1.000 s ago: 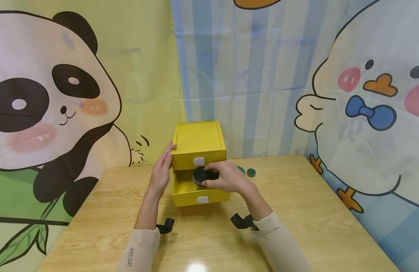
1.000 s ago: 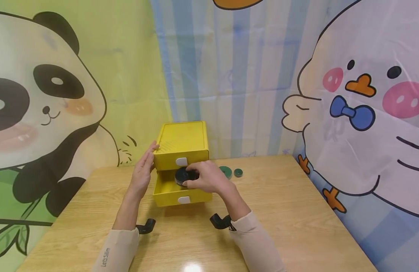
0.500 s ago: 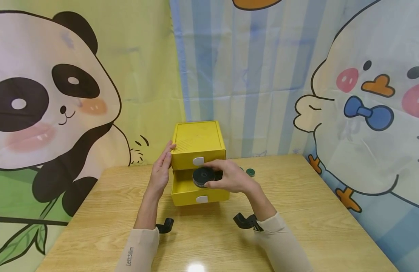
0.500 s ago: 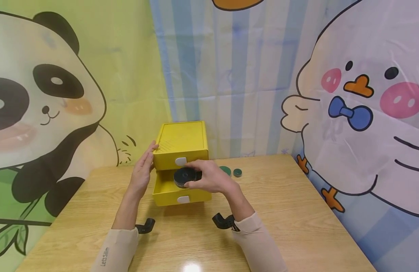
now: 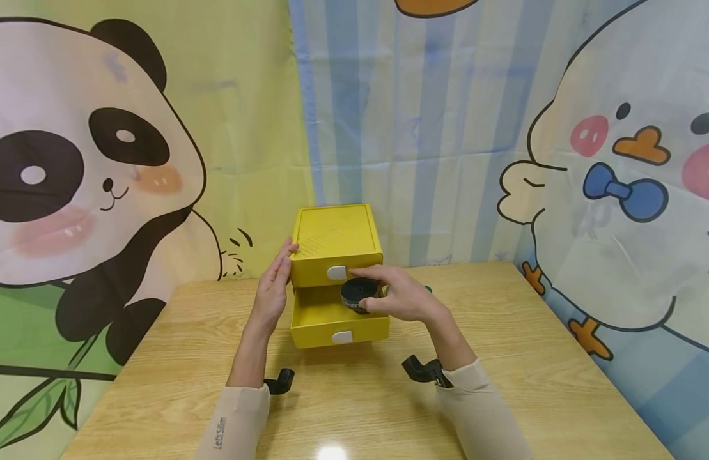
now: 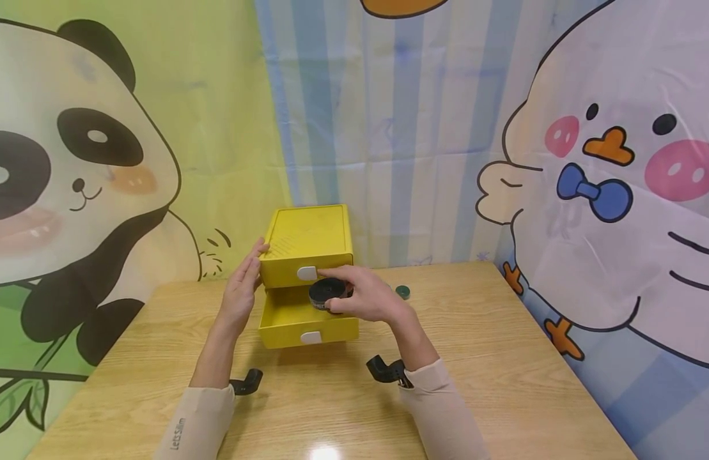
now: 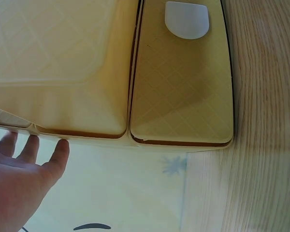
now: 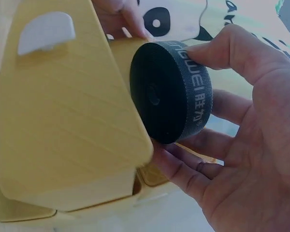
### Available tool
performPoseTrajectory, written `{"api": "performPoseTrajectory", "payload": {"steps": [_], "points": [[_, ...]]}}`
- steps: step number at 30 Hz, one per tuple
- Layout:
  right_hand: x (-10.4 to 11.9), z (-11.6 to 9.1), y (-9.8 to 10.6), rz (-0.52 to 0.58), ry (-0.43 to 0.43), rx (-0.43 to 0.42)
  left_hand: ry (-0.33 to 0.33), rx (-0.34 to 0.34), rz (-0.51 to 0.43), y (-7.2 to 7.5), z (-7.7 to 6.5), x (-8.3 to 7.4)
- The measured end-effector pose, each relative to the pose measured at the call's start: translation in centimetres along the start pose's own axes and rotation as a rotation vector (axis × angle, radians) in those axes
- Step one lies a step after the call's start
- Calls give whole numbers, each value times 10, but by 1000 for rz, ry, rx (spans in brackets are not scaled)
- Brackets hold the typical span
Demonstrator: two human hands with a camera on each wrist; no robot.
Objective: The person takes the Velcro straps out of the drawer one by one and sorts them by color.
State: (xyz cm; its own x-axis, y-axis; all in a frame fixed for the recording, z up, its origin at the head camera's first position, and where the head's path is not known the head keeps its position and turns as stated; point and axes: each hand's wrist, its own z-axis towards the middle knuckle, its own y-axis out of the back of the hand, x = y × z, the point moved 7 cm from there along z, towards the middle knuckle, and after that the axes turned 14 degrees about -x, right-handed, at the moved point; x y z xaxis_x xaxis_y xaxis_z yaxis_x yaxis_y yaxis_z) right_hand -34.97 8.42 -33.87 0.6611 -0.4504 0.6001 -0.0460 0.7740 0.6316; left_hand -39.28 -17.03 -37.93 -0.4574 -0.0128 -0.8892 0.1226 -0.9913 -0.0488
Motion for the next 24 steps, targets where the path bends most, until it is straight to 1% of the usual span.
{"api": "performPoseTrajectory", "payload": {"steps": [3,10,15,24], "points": [[-3,-1,5,17,-11,-16,1,4,5,0,0,0],[-11,-2,16,39,-69,-73,4,2,12,0,-1,-1],[-12,-2,23,60,-79,-91,0,1,8,0,-1,-1],[-17,-6,36,48,-76,-119,-2,2,11,0,-1,-1]]}}
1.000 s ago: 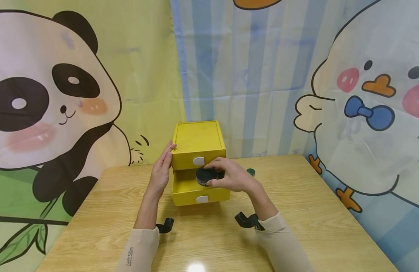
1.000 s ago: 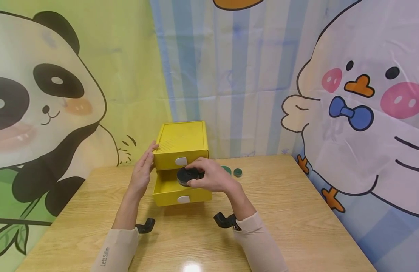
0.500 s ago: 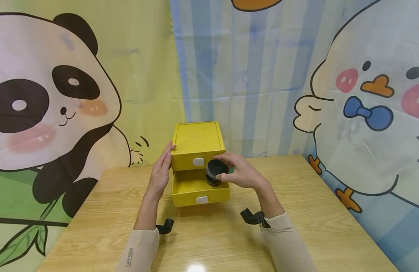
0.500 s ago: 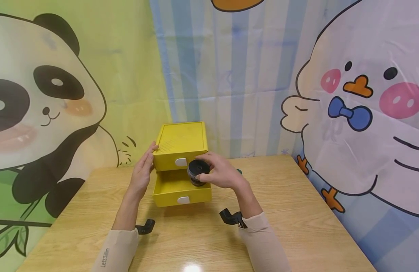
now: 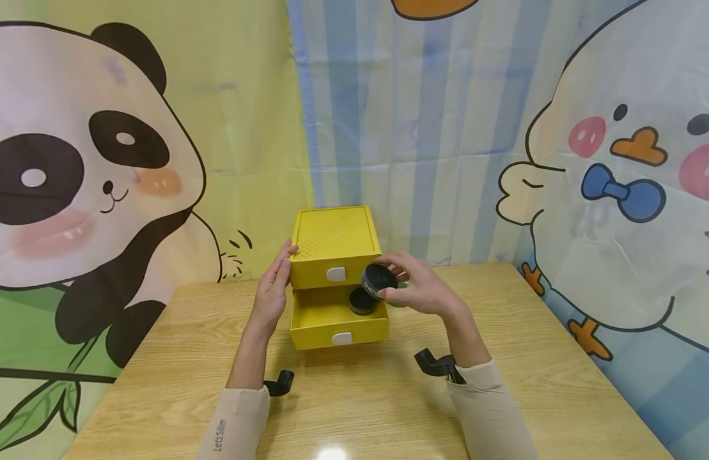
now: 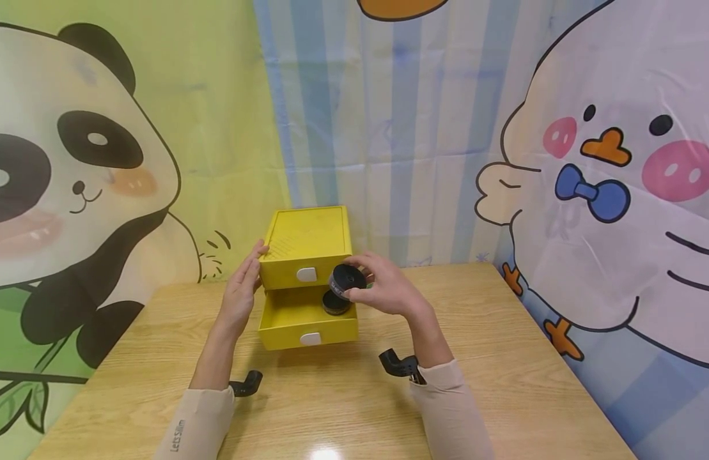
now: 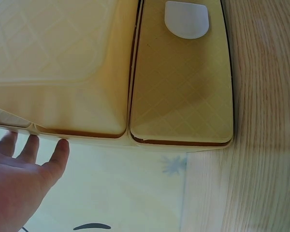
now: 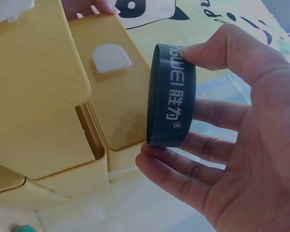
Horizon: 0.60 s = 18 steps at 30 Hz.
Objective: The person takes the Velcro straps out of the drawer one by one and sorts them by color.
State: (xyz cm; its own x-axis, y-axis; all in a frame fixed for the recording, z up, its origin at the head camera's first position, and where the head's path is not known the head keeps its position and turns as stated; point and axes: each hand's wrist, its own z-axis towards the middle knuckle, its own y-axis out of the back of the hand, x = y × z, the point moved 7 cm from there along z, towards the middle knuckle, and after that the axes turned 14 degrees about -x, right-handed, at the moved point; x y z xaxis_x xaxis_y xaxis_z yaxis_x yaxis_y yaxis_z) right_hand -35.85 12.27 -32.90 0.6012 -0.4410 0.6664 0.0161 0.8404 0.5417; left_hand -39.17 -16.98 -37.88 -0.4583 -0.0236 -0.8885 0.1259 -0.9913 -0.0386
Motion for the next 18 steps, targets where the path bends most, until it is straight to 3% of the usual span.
{"api": "performPoseTrajectory", "payload": {"steps": [12,18], "points": [[-8,-2,14,-6,-25,-22,-2,-2,8,0,-2,0],[-18,-3,21,-88,-58,-29,-5,4,6,0,-2,1]]}}
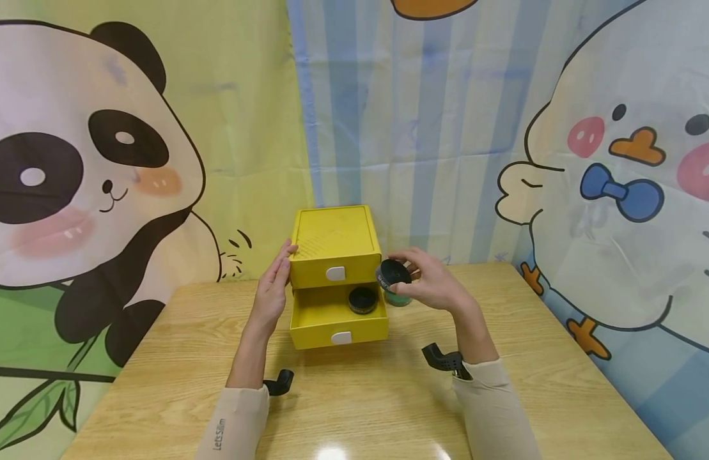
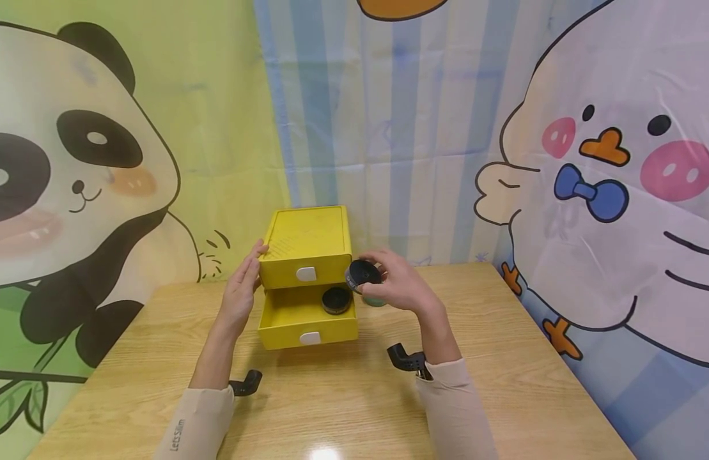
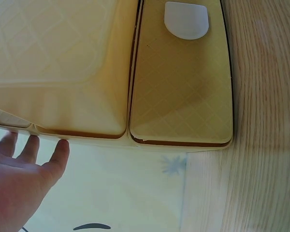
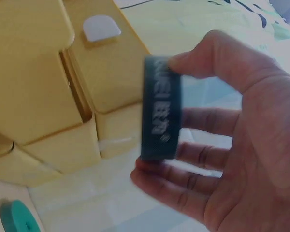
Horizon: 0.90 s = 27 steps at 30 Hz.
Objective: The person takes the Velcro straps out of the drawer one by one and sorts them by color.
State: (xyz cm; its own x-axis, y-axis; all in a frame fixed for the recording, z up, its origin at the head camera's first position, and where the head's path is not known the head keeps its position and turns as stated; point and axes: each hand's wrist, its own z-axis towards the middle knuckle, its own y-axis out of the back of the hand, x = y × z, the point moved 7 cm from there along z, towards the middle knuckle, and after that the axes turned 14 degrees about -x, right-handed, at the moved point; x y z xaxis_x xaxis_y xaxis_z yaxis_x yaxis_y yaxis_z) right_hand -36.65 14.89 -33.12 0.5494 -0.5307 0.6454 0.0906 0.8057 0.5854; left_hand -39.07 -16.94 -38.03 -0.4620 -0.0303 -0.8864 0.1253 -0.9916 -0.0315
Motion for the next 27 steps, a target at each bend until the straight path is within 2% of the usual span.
{"api": "performPoseTrajectory", "payload": {"steps": [7,18,27], "points": [[-18,-1,-4,-213,-43,39,5,4,9,0,0,0],[-30,-4,0,-345,-64,60,16,0,-16,0,1,1],[-40,-8,1,-357,-103,94,31,3,-15,0,2,0]]}}
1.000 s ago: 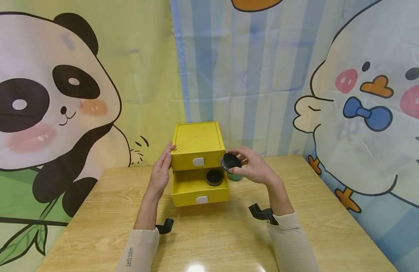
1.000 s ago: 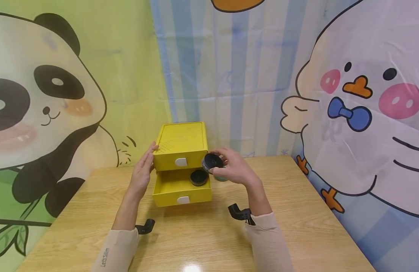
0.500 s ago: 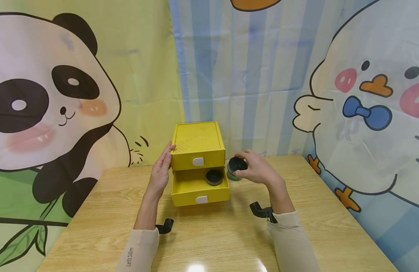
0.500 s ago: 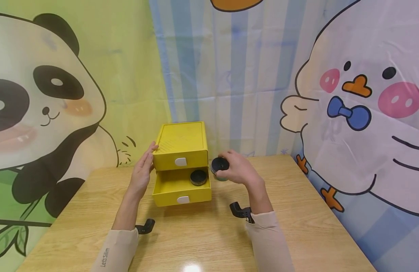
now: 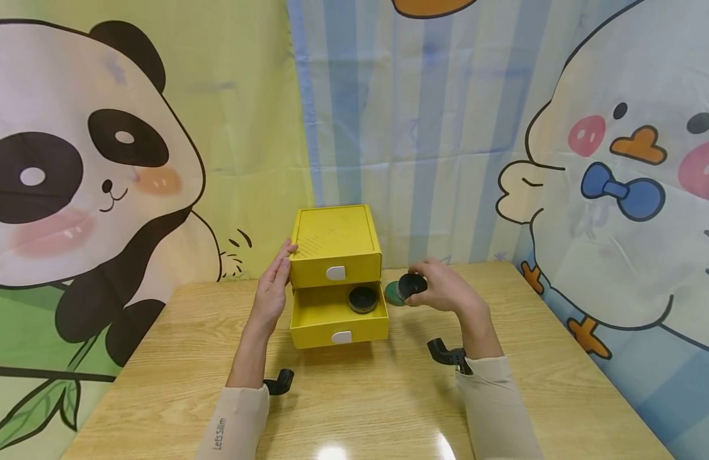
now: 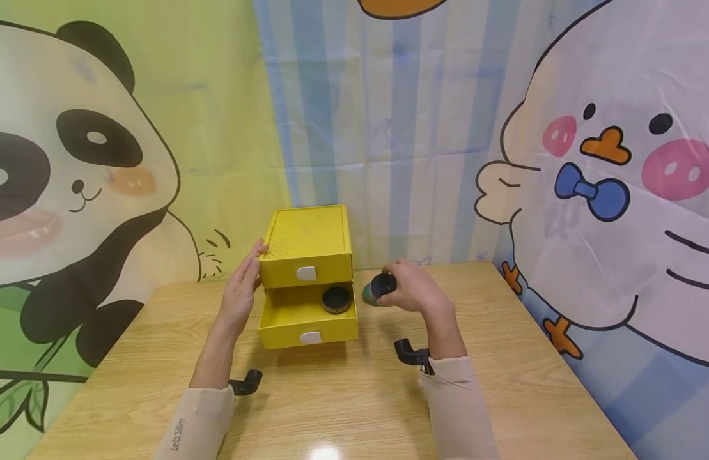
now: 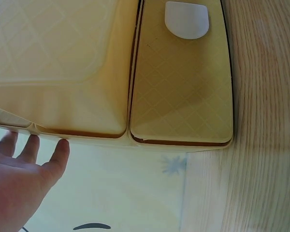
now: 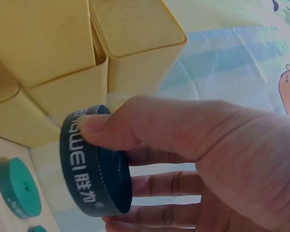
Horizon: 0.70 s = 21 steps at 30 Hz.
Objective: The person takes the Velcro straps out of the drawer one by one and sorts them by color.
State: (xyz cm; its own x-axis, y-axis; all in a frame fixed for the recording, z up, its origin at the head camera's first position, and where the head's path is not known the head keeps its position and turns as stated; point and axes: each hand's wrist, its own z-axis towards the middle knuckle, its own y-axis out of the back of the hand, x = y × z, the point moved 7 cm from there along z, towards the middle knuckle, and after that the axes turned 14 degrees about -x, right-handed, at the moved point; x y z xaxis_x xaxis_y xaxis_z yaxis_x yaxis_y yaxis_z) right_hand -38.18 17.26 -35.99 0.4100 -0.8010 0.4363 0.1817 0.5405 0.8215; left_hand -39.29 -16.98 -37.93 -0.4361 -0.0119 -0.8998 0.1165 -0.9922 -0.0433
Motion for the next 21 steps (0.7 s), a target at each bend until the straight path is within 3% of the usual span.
{"api": "performPoseTrajectory", "payload": {"steps": [12,17,21], "points": [[-27,4,-12,-16,-54,41,-27,-1,16,0,-1,0],[-34,5,-24,-33,-67,95,-37,-3,23,1,0,0],[-51,1,-34,-87,-136,142,-34,-2,23,0,-1,-1]]}}
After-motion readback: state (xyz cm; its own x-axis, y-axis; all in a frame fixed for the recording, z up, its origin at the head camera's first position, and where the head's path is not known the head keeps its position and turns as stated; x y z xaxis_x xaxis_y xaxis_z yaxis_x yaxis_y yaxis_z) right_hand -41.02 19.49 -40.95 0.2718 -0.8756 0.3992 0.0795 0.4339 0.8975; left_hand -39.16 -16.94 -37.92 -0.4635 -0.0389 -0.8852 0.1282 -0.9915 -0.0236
